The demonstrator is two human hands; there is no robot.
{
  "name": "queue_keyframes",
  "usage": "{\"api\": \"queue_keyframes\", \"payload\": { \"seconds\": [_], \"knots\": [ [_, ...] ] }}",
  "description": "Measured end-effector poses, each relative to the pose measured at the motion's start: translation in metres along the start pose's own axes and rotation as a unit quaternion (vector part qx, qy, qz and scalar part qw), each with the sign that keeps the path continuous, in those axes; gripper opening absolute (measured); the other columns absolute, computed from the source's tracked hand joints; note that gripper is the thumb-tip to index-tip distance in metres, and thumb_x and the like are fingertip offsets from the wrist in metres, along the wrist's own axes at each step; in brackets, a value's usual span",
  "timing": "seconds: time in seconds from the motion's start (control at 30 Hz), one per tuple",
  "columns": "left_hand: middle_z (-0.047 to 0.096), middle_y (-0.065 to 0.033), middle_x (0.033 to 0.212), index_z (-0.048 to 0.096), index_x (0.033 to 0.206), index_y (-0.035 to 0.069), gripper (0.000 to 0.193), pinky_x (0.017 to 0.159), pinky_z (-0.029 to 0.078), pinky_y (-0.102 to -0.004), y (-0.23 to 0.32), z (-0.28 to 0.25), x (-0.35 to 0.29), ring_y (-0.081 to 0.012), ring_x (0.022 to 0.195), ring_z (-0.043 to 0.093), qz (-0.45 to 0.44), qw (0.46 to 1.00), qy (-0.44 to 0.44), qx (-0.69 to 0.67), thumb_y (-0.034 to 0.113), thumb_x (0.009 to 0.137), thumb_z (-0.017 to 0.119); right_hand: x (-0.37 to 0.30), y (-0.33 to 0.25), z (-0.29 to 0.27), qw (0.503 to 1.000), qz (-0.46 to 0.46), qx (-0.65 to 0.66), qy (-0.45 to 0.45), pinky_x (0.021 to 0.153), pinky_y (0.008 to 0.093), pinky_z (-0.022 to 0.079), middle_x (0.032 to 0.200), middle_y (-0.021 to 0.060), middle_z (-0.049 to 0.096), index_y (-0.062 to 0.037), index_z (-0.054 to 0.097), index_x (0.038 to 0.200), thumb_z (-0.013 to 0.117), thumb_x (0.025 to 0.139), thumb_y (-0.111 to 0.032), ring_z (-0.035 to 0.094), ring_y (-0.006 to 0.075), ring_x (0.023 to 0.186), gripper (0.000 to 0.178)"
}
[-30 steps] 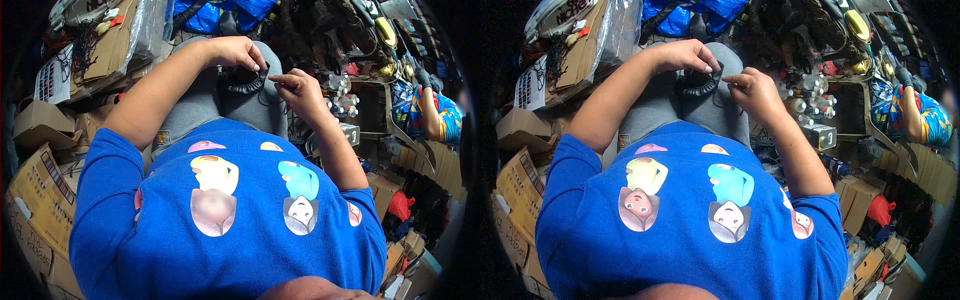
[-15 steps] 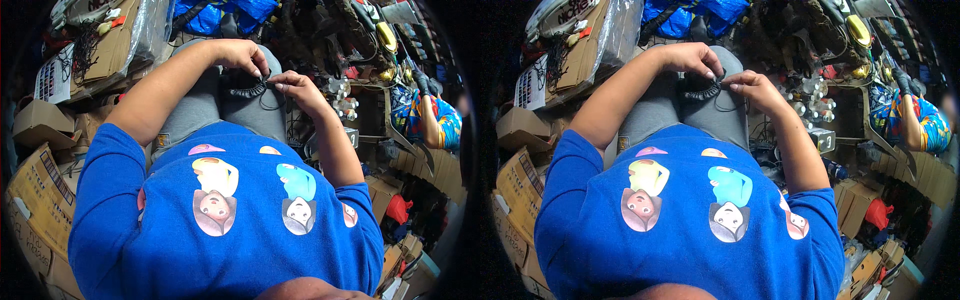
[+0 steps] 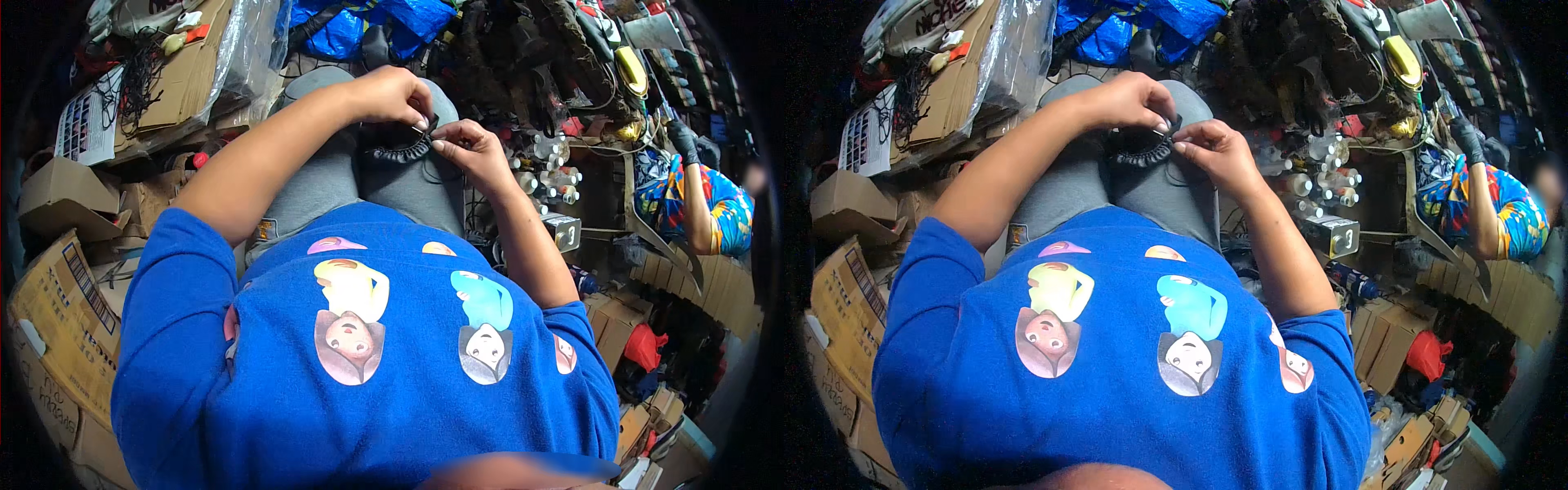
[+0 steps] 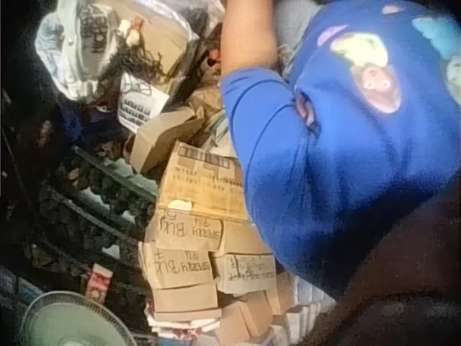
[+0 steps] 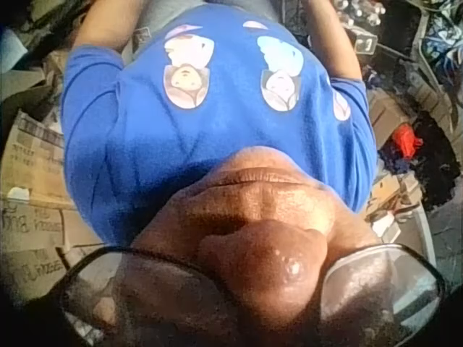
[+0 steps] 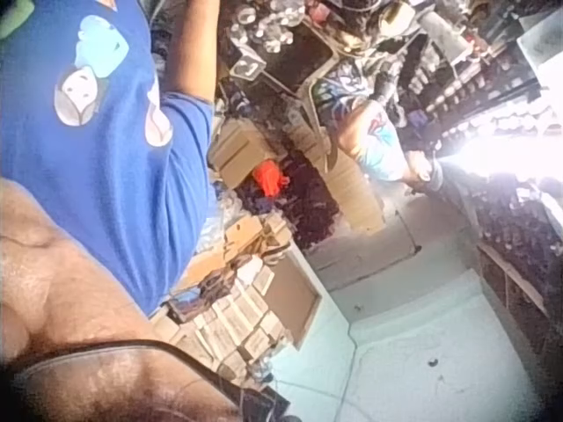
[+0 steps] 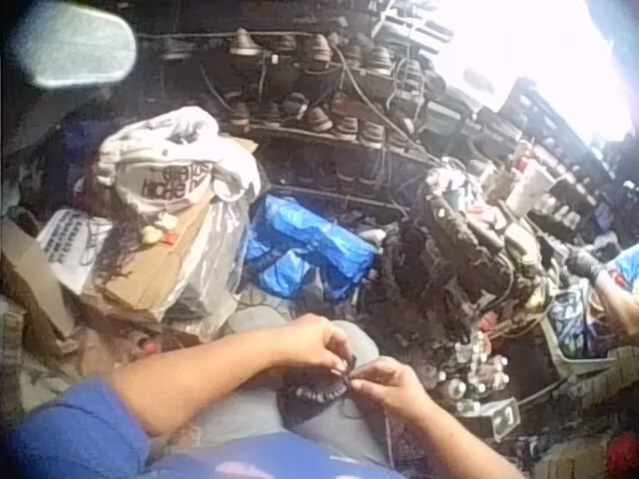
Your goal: Hand-stitching or lacing a black leather shoe upper component.
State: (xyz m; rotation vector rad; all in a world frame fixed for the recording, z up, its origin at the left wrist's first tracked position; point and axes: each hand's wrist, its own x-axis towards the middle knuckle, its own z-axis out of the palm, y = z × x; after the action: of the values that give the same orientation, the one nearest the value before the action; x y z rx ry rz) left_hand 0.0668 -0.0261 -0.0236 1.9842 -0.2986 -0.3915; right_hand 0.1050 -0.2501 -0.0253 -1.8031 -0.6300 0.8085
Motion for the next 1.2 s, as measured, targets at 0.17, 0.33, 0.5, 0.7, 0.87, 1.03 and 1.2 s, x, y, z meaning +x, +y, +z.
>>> {"api": "queue_keyframes", "payload": {
  "seconds": [0.17,0.33,0.5,0.7,0.87,1.03,1.2],
  "knots": [
    [0.062,-0.0158,0.077,0.062,0.089,0.003,0.033,0.07,0.047,-0.0397,-0.003,-0.028,-0.065,-0.033,0.078,0.06,-0.034,0.97,0.042,0.236,0.035,0.081,0.061,-0.012,-0.021,0.001,0.987,-0.066,-0.146,0.028,0.063,0.0244,0.042,0.075,-0.0004,0.049,-0.0107,0.07,0.095,0.07,0.077,-0.01,0.049,0.0094,0.07,0.018],
    [0.055,-0.0146,0.092,0.058,0.091,0.001,0.016,0.078,0.045,-0.0379,-0.009,-0.052,-0.112,-0.0276,0.089,0.057,-0.066,0.896,0.266,0.35,-0.001,0.078,0.049,-0.028,-0.025,0.015,0.968,-0.065,-0.234,0.071,0.067,0.033,0.044,0.075,0.0083,0.051,-0.0139,0.067,0.102,0.065,0.072,-0.004,0.054,0.0213,0.07,0.032],
    [0.054,-0.0138,0.095,0.062,0.094,0.004,0.031,0.083,0.044,-0.037,0.02,0.009,-0.096,-0.0281,0.092,0.056,0.034,0.941,0.262,0.21,-0.01,0.07,0.048,-0.037,-0.023,0.027,0.913,-0.156,-0.362,0.103,0.078,0.0368,0.036,0.077,0.0067,0.052,-0.016,0.062,0.11,0.063,0.07,-0.003,0.054,0.025,0.077,0.042],
    [0.057,-0.0064,0.071,0.067,0.088,0.008,0.02,0.067,0.045,-0.0313,0.003,0.031,-0.074,-0.0254,0.073,0.057,0.062,0.911,0.292,0.285,0.003,0.069,0.068,-0.031,-0.022,0.017,0.957,-0.054,-0.28,0.061,0.071,0.0327,0.042,0.077,0.0079,0.051,-0.0159,0.065,0.108,0.062,0.074,-0.004,0.053,0.0229,0.077,0.036],
    [0.053,-0.0034,0.074,0.072,0.088,0.014,0.023,0.067,0.043,-0.0266,-0.003,0.025,-0.054,-0.0155,0.073,0.054,0.044,0.969,0.238,0.055,0.002,0.069,0.068,-0.009,-0.015,-0.014,0.99,0.019,-0.127,-0.05,0.078,0.0277,0.043,0.09,0.0048,0.05,-0.0157,0.066,0.108,0.058,0.083,-0.008,0.051,0.0149,0.086,0.028],
    [0.049,-0.0016,0.074,0.072,0.092,0.017,0.028,0.065,0.043,-0.025,-0.007,0.027,-0.05,-0.0135,0.072,0.05,0.045,0.977,0.203,0.049,0.001,0.069,0.068,0.0,-0.019,-0.017,0.99,0.006,-0.115,-0.083,0.083,0.0271,0.042,0.096,0.006,0.051,-0.0143,0.067,0.105,0.056,0.083,-0.004,0.052,0.0168,0.092,0.026],
    [0.053,-0.0013,0.076,0.072,0.084,0.018,0.014,0.078,0.036,-0.0349,0.01,0.027,-0.067,-0.0186,0.083,0.051,0.018,0.942,0.228,0.247,0.014,0.071,0.07,-0.008,-0.035,-0.011,0.974,-0.006,-0.218,-0.055,0.083,0.0295,0.042,0.088,0.0063,0.055,-0.0161,0.068,0.103,0.06,0.077,-0.005,0.054,0.0189,0.092,0.03]
  ]
}}
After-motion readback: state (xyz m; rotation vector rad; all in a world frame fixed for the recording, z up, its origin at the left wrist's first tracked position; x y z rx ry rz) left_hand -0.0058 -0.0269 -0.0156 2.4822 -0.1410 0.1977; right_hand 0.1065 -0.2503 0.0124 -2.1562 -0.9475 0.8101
